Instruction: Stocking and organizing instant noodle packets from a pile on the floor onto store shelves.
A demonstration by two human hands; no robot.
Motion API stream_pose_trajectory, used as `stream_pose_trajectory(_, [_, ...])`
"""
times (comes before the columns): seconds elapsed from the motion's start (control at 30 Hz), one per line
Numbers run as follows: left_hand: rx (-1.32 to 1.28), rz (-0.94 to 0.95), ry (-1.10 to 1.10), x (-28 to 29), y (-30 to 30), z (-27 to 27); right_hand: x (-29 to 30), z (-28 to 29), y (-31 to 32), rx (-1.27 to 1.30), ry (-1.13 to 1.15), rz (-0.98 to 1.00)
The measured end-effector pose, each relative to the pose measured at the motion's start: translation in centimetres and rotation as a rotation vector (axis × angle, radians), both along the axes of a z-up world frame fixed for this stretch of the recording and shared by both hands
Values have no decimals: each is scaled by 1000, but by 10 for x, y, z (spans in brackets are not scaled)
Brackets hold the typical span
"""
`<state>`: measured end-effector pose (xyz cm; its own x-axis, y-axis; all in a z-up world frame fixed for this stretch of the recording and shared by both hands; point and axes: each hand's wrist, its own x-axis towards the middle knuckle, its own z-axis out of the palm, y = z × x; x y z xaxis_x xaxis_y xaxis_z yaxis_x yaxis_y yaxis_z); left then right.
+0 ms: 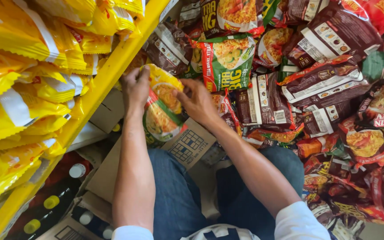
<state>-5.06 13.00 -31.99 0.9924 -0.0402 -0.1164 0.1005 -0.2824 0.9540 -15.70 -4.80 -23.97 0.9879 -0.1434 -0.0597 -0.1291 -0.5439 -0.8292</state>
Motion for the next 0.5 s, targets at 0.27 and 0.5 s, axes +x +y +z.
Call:
stream_pose_trajectory(0.27, [-484, -150, -3, -20, -23, 63, -13, 70, -44, 130, -54, 35])
stream_pose_trajectory(0.5, [-441, -135, -107, -30, -57, 61, -11, 59, -89, 312, -37, -120])
